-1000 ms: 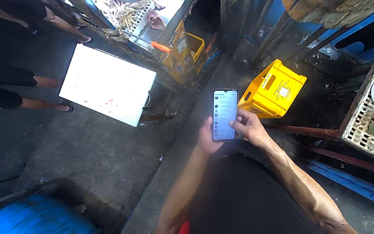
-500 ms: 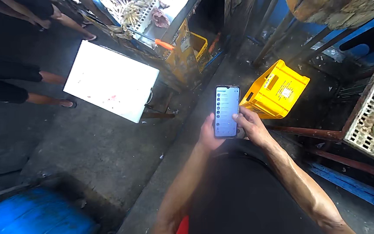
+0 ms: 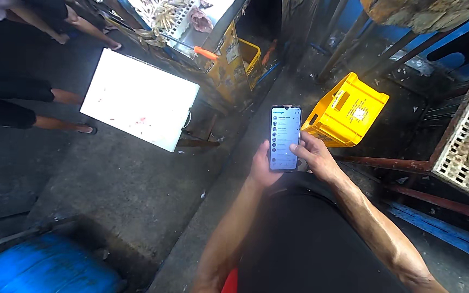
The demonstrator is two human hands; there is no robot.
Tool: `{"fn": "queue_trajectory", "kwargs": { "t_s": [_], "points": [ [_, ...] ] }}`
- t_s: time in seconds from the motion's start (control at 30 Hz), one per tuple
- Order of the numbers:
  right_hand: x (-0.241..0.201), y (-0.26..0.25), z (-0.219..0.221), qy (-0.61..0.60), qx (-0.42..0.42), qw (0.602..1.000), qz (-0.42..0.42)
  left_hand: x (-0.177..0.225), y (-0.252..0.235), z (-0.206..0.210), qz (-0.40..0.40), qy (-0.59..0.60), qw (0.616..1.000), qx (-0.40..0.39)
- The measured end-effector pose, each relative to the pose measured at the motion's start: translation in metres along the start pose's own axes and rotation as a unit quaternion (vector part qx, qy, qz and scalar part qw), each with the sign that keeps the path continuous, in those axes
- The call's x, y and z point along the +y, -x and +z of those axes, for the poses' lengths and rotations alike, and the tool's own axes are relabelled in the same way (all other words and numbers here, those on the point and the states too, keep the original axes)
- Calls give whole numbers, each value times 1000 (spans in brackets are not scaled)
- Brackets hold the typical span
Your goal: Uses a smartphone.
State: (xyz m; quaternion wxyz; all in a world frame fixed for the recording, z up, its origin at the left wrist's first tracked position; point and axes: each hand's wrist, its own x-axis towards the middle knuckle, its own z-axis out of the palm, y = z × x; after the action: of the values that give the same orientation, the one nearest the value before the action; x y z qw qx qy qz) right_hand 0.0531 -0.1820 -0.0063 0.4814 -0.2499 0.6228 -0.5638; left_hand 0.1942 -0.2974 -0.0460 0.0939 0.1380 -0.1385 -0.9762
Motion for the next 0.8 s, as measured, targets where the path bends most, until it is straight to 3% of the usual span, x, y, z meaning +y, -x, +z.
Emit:
{"fn": "queue_trajectory", "kwargs": {
  "t_s": [0.8],
  "points": [
    [2, 5, 4, 3, 4, 1000, 0, 0, 2, -3, 1, -9, 1000, -1]
  ]
}}
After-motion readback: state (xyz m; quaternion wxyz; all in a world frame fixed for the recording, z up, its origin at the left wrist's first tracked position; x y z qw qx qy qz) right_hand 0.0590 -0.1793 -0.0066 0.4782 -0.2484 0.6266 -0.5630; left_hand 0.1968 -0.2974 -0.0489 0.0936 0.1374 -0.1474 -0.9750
